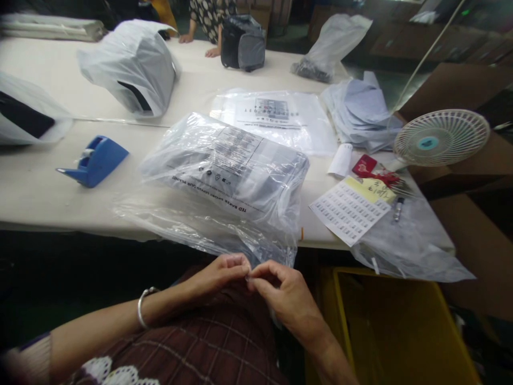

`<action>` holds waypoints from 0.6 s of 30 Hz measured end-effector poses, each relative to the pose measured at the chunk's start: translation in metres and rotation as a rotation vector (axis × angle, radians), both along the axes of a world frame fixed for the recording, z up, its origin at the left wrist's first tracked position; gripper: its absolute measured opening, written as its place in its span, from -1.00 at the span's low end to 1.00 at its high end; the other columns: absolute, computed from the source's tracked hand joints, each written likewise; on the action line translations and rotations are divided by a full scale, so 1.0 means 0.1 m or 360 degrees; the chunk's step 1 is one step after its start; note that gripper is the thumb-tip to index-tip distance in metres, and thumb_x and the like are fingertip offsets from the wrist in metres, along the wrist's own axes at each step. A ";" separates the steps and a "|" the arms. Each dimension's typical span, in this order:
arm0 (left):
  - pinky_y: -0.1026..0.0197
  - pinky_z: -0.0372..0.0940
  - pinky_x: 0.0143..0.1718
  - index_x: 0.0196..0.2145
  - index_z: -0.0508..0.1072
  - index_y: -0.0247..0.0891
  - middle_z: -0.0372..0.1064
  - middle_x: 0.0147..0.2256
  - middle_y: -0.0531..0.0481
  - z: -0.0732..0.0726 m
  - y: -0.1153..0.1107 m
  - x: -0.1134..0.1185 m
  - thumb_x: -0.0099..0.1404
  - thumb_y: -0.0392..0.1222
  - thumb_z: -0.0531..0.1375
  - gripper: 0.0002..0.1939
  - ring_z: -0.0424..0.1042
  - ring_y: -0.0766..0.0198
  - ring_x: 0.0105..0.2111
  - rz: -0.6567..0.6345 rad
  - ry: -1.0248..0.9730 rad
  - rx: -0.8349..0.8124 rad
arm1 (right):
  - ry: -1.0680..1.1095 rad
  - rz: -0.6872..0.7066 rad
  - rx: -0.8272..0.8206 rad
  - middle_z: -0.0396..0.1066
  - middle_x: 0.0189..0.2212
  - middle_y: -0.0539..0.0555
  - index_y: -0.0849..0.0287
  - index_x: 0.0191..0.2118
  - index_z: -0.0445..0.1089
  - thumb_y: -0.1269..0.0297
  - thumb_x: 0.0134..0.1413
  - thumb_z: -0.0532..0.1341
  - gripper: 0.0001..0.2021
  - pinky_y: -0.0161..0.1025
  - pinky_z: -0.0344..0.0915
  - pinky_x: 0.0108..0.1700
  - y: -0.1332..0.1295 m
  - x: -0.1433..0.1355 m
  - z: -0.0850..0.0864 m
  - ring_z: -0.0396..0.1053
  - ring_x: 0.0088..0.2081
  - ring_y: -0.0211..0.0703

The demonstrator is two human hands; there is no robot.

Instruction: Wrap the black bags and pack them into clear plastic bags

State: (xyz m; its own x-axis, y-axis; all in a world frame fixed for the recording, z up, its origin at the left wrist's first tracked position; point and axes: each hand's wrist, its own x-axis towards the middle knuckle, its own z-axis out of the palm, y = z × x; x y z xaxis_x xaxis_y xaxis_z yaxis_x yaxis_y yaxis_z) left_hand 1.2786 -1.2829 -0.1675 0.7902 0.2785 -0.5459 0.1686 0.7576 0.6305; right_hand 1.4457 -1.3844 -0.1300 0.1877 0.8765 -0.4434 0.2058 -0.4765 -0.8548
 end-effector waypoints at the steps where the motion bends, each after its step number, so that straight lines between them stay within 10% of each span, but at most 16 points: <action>1: 0.21 0.31 -0.19 -0.35 0.41 -0.35 0.49 -0.37 -0.08 0.02 0.01 -0.01 0.11 0.10 0.39 -0.56 0.45 0.26 -0.36 -0.0015 -0.0012 0.0014 | 0.0000 -0.0082 -0.0018 0.54 -0.40 0.02 0.13 -0.32 0.54 0.11 0.05 0.28 -0.80 -0.28 0.39 -0.24 -0.01 0.03 0.00 0.49 -0.33 -0.14; 18: 0.31 0.23 -0.25 -0.30 0.59 -0.35 0.47 -0.39 0.02 0.04 -0.02 -0.05 0.22 -0.15 0.25 -0.80 0.38 0.28 -0.35 -0.0175 0.0108 0.0820 | -0.0097 -0.0017 0.0005 0.46 -0.44 -0.03 0.16 -0.31 0.47 0.19 0.02 0.30 -0.84 -0.33 0.30 -0.32 0.11 -0.06 0.02 0.39 -0.40 -0.24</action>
State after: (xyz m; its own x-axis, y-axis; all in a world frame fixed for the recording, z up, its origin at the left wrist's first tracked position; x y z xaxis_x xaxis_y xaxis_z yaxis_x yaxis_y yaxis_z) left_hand 1.2734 -1.2851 -0.1631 0.7974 0.4417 -0.4111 0.2828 0.3283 0.9013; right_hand 1.4393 -1.3735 -0.1279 0.2235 0.8756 -0.4283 0.2522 -0.4764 -0.8423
